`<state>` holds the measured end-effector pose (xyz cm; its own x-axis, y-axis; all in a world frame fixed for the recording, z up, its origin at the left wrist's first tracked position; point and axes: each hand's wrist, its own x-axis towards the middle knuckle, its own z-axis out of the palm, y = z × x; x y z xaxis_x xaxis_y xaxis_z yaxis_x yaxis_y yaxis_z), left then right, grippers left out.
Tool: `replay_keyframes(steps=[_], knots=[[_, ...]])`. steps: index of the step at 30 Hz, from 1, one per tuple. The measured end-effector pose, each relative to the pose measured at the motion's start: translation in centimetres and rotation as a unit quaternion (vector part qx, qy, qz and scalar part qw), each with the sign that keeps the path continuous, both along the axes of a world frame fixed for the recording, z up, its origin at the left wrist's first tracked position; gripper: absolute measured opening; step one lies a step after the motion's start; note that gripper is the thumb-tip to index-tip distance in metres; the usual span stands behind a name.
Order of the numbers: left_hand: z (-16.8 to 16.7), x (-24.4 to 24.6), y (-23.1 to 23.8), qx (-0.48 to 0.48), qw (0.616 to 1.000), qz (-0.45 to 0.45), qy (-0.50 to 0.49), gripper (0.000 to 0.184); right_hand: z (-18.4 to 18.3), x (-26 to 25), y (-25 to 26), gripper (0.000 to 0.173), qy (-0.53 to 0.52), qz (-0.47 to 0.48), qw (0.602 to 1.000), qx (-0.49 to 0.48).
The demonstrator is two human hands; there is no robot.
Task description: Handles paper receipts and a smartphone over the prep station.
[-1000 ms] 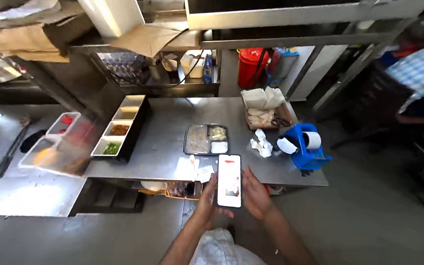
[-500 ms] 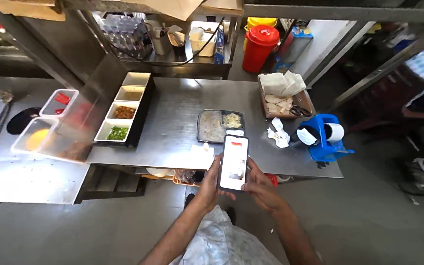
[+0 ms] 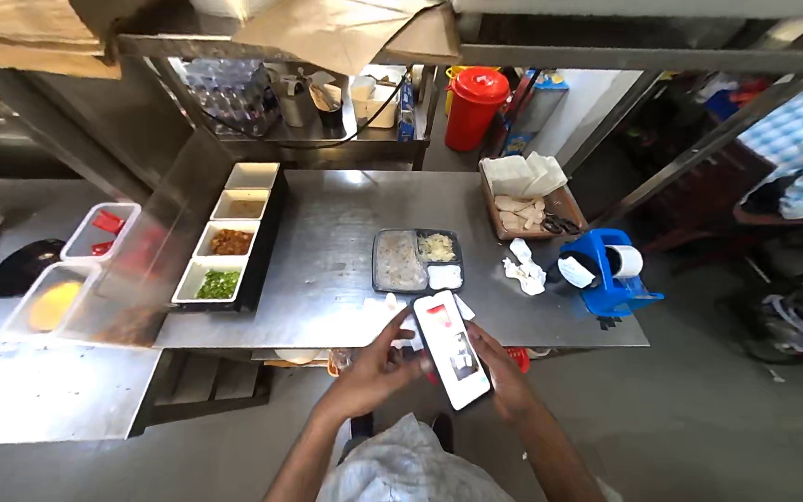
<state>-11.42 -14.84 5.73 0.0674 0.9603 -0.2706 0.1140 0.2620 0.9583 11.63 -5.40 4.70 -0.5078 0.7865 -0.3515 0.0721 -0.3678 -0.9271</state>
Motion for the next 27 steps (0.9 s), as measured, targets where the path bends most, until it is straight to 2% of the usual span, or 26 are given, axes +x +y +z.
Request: replay_keyframes(steps=[2,4,8,12,15,18,22,27], knots=[[0.8,-1.8,-0.2,0.053,0.982,-0.062,0.172,0.107,1.7,0.6,0.4,0.059,-0.060,0.073,0.995,-0.015],[1.9,-2.3,-0.6,0.070,0.954,-0.134,0.259,0.109,2.7,0.9,0.4,0.063,-0.091,0.162,0.982,-0.016],[3.0,-1.6,-1.9,0.069,0.934,-0.205,0.285,0.090,2.4,1.1,-0.2,0.065,-0.119,0.248,0.961,-0.023],[2.5,-1.7,-3.4,0.118,0.943,-0.165,0.263,0.087,2.6,1.6,0.0,0.063,-0.088,0.266,0.960,-0.010],[3.8,-2.5,-2.7,0.155,0.954,-0.093,0.238,0.086,4.4,2.3,1.1,0.057,-0.051,0.179,0.982,0.022],[7.2,-2.6,-0.7,0.186,0.953,-0.032,0.235,0.087,7.8,2.7,2.6,0.045,0.015,0.093,0.991,0.097],[12.2,-1.3,1.6,0.266,0.936,0.029,0.230,0.082,12.9,2.9,3.7,0.039,-0.021,-0.010,0.961,0.274],[15.7,-0.3,2.6,0.317,0.924,0.054,0.205,0.084,16.8,3.7,3.9,0.037,-0.003,-0.073,0.946,0.317]])
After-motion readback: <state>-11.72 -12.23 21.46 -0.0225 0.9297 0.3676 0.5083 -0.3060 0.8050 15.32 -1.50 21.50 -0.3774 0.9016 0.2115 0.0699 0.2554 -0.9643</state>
